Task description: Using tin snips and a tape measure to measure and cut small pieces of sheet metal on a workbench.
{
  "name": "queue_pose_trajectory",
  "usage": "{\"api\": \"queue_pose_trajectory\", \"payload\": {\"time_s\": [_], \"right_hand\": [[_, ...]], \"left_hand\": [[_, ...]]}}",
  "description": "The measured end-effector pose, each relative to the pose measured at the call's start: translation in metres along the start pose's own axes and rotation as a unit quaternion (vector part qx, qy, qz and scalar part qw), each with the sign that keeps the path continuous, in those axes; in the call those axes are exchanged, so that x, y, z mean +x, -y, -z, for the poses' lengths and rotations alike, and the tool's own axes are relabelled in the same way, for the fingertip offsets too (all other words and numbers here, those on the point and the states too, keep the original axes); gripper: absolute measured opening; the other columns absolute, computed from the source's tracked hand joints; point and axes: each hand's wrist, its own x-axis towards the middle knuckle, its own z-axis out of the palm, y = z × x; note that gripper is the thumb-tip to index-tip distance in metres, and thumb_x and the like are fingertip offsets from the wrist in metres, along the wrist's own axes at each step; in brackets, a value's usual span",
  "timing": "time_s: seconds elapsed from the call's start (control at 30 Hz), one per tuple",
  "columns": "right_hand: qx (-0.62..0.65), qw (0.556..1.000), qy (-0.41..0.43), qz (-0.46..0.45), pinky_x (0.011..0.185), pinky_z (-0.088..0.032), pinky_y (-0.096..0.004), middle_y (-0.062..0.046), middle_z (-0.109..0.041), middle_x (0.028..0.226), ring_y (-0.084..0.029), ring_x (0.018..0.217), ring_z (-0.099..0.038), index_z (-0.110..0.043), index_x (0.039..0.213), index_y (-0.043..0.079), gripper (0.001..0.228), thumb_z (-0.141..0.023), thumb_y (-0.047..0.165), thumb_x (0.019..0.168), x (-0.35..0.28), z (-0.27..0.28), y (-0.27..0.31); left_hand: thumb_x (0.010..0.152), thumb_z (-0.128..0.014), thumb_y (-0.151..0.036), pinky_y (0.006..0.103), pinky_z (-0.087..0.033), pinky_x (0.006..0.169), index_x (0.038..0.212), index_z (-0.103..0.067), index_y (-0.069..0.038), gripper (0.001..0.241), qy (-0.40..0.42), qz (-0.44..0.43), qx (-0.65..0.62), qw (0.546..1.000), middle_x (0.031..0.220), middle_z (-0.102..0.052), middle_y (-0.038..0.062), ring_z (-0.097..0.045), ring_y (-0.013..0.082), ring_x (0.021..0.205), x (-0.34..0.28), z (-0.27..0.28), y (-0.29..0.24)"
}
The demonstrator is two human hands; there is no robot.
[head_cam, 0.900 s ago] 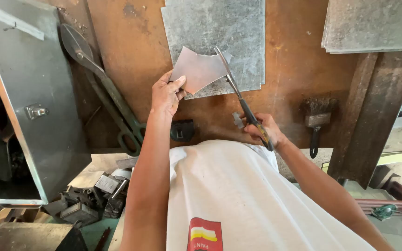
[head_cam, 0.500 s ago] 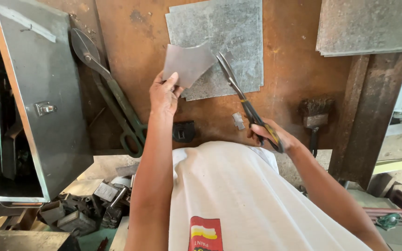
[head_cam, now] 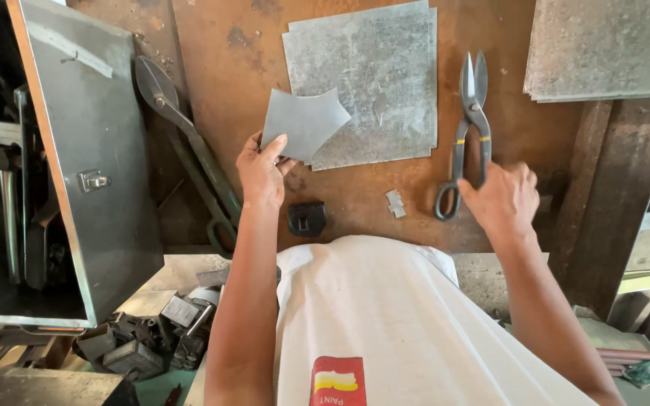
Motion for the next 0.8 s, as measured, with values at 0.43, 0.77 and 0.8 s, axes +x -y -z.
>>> {"api": "queue_pose_trajectory", "payload": {"time_s": [0.43, 0.77, 0.8], "right_hand": [[0.24, 0.96, -0.024, 0.141, 0.081, -0.055, -0.044, -0.014, -0.071, 0.097, -0.033, 0.094, -0.069, -0.074, 0.095, 0.003, 0.034, -0.089, 0.029, 0.078, 0.147, -0.027, 0.145], [0.462, 0.834, 0.014, 0.3, 0.084, -0.06, -0.033, -0.016, -0.069, 0.122, -0.02, 0.103, -0.069, -0.058, 0.139, -0.003, 0.074, -0.088, 0.034, 0.083, 0.118, 0.103, 0.183], [0.358, 0.856, 0.008, 0.373, 0.084, -0.058, -0.036, -0.019, -0.067, 0.124, -0.023, 0.107, -0.066, -0.054, 0.141, -0.007, 0.085, -0.091, 0.039, 0.08, 0.106, 0.099, 0.178]], "left_hand": [[0.088, -0.074, -0.004, 0.0436, -0.063, 0.081, 0.123, -0.056, -0.002, 0.04, -0.024, 0.006, -0.057, 0.998, 0.111, -0.071, 0.013, -0.07, 0.0237, 0.095, 0.001, -0.002, -0.012], [0.087, -0.072, -0.004, 0.0376, -0.06, 0.079, 0.117, -0.06, 0.004, 0.033, -0.006, -0.114, 0.098, 0.989, 0.107, -0.07, 0.014, -0.069, 0.0224, 0.093, -0.001, -0.07, -0.011], [0.089, -0.073, -0.004, 0.0336, -0.058, 0.079, 0.114, -0.062, 0.005, 0.029, 0.001, -0.208, 0.166, 0.964, 0.106, -0.071, 0.015, -0.068, 0.0222, 0.092, -0.002, -0.075, -0.002]]}}
